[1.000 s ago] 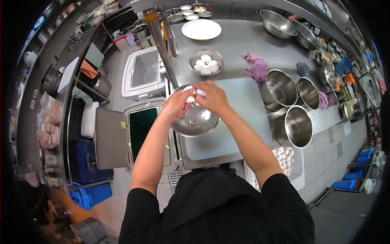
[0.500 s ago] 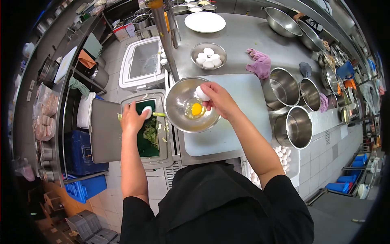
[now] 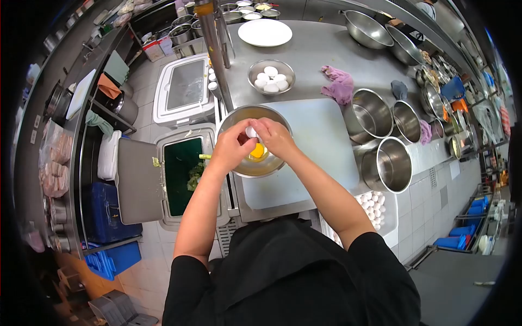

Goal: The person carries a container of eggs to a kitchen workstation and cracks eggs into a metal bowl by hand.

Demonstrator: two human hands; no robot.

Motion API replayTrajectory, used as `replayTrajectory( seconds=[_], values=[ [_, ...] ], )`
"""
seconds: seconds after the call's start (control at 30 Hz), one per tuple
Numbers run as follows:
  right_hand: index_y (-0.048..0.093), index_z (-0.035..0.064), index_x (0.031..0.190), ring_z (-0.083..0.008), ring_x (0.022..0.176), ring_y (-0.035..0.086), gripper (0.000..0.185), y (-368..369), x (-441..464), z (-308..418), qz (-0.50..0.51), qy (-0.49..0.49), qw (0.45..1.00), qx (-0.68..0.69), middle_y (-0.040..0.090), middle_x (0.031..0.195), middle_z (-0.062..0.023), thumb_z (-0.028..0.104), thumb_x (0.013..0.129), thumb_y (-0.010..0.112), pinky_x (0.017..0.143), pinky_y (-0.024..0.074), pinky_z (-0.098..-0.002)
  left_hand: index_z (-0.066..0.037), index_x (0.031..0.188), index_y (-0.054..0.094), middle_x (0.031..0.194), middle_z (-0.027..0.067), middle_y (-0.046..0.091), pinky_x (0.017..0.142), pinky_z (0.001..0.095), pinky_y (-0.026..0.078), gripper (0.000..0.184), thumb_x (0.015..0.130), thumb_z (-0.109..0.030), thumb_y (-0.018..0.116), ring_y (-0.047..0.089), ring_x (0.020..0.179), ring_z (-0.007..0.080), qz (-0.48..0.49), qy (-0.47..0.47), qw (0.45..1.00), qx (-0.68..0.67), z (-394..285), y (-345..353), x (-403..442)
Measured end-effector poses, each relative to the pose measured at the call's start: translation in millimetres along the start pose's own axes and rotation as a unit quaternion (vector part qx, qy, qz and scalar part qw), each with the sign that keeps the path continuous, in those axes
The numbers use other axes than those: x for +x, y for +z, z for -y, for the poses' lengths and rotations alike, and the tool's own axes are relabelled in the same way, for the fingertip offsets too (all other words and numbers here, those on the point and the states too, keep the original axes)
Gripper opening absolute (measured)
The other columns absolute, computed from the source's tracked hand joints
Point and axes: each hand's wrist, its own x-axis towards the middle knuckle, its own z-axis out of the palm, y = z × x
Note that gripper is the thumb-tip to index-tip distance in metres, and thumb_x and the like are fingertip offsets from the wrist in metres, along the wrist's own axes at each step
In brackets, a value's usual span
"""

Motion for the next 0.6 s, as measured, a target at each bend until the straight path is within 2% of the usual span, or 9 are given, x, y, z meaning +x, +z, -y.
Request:
replayTrajectory(
  seconds=[0.07, 0.1, 0.2, 0.27, 0.3, 0.37, 0.4, 0.5, 0.6],
  values=[
    [0.067, 0.0028, 0.101, -0.0373, 0.087, 0.066, 0.048, -4.1, 1.8, 4.5, 0.008, -0.05, 0.993, -0.107, 0.07, 0.097, -0.0194, 0.049, 0.097, 0.053, 0.073, 0.0512, -0.0424, -0.006, 0.128, 0.061, 0.093, 0.0036, 0.066, 0.071, 0.0248, 0.05, 0.046, 0.082, -0.008, 0.068, 0.06, 0.076, 0.0085, -0.002, 0.025, 1.0, -0.002, 8.4, -1.1, 0.7],
    [0.067, 0.0028, 0.101, -0.0373, 0.087, 0.066, 0.048, -8.7, 1.0, 9.4, 0.007, -0.048, 0.993, -0.107, 0.07, 0.097, -0.0194, 0.049, 0.097, 0.053, 0.073, 0.0512, -0.0424, -0.006, 0.128, 0.061, 0.095, 0.0042, 0.066, 0.072, 0.0248, 0.05, 0.047, 0.082, -0.008, 0.067, 0.06, 0.076, 0.0089, -0.006, 0.052, 0.999, -0.003, 7.1, -2.1, 0.5],
    [0.066, 0.0036, 0.102, -0.0379, 0.088, 0.066, 0.046, -16.1, -1.9, 21.6, 0.0, -0.149, 0.955, -0.257, 0.071, 0.096, -0.0159, 0.048, 0.096, 0.055, 0.074, 0.052, -0.0437, -0.007, 0.128, 0.061, 0.104, 0.0063, 0.066, 0.075, 0.026, 0.051, 0.048, 0.08, -0.006, 0.067, 0.061, 0.08, 0.0107, -0.014, 0.089, 0.996, 0.022, 4.0, -4.5, -0.1],
    [0.062, 0.0065, 0.117, -0.0358, 0.091, 0.065, 0.045, -13.2, -1.7, 26.2, -0.022, -0.182, 0.935, -0.303, 0.068, 0.103, -0.0138, 0.047, 0.098, 0.054, 0.076, 0.0512, -0.0424, -0.007, 0.129, 0.061, 0.106, 0.0068, 0.066, 0.076, 0.0266, 0.051, 0.05, 0.08, -0.005, 0.068, 0.062, 0.082, 0.0116, -0.027, 0.118, 0.992, 0.036, 2.6, -6.0, -1.9],
    [0.062, 0.0065, 0.117, -0.0358, 0.091, 0.065, 0.045, -8.8, -1.5, 32.2, -0.022, -0.181, 0.935, -0.304, 0.068, 0.103, -0.0138, 0.047, 0.098, 0.054, 0.076, 0.0512, -0.0424, -0.008, 0.128, 0.061, 0.111, 0.0084, 0.065, 0.078, 0.0286, 0.051, 0.05, 0.079, -0.005, 0.069, 0.062, 0.087, 0.0149, -0.05, 0.126, 0.99, 0.041, -3.4, -9.0, -4.8],
    [0.057, 0.0072, 0.129, -0.0342, 0.098, 0.064, 0.052, 7.1, -0.4, 45.1, 0.002, -0.182, 0.966, -0.184, 0.066, 0.113, -0.0165, 0.048, 0.098, 0.054, 0.082, 0.0508, -0.0415, -0.009, 0.127, 0.061, 0.115, 0.0099, 0.064, 0.079, 0.0305, 0.051, 0.05, 0.078, -0.005, 0.071, 0.063, 0.091, 0.0182, -0.074, 0.132, 0.987, 0.044, -8.3, -17.0, -11.5],
    [0.049, 0.0036, 0.141, -0.0334, 0.108, 0.063, 0.067, 15.9, -1.6, 45.4, -0.007, -0.203, 0.959, -0.197, 0.06, 0.127, -0.0192, 0.053, 0.096, 0.054, 0.091, 0.0497, -0.0422, -0.009, 0.128, 0.061, 0.117, 0.0096, 0.064, 0.081, 0.031, 0.051, 0.05, 0.079, -0.006, 0.071, 0.063, 0.094, 0.0184, -0.092, 0.112, 0.989, 0.029, -5.6, -27.2, -15.7],
    [0.041, 0.0043, 0.147, -0.0279, 0.101, 0.063, 0.065, 16.1, -6.9, 65.7, 0.06, -0.185, 0.963, -0.187, 0.059, 0.127, -0.0188, 0.047, 0.099, 0.053, 0.092, 0.0494, -0.0383, -0.01, 0.134, 0.057, 0.126, 0.009, 0.061, 0.085, 0.0312, 0.05, 0.056, 0.081, -0.008, 0.073, 0.062, 0.101, 0.0192, -0.119, 0.044, 0.991, 0.044, 17.7, -67.9, -37.4],
    [0.042, 0.0022, 0.146, -0.0221, 0.099, 0.063, 0.056, -19.9, -30.4, 63.4, 0.053, -0.159, 0.98, -0.109, 0.06, 0.125, -0.0148, 0.035, 0.102, 0.054, 0.09, 0.0501, -0.0355, -0.01, 0.142, 0.049, 0.135, 0.0105, 0.056, 0.087, 0.0319, 0.049, 0.065, 0.082, -0.009, 0.074, 0.061, 0.107, 0.0211, -0.212, -0.019, 0.97, 0.118, 55.4, -105.0, -61.1]
  ],
)
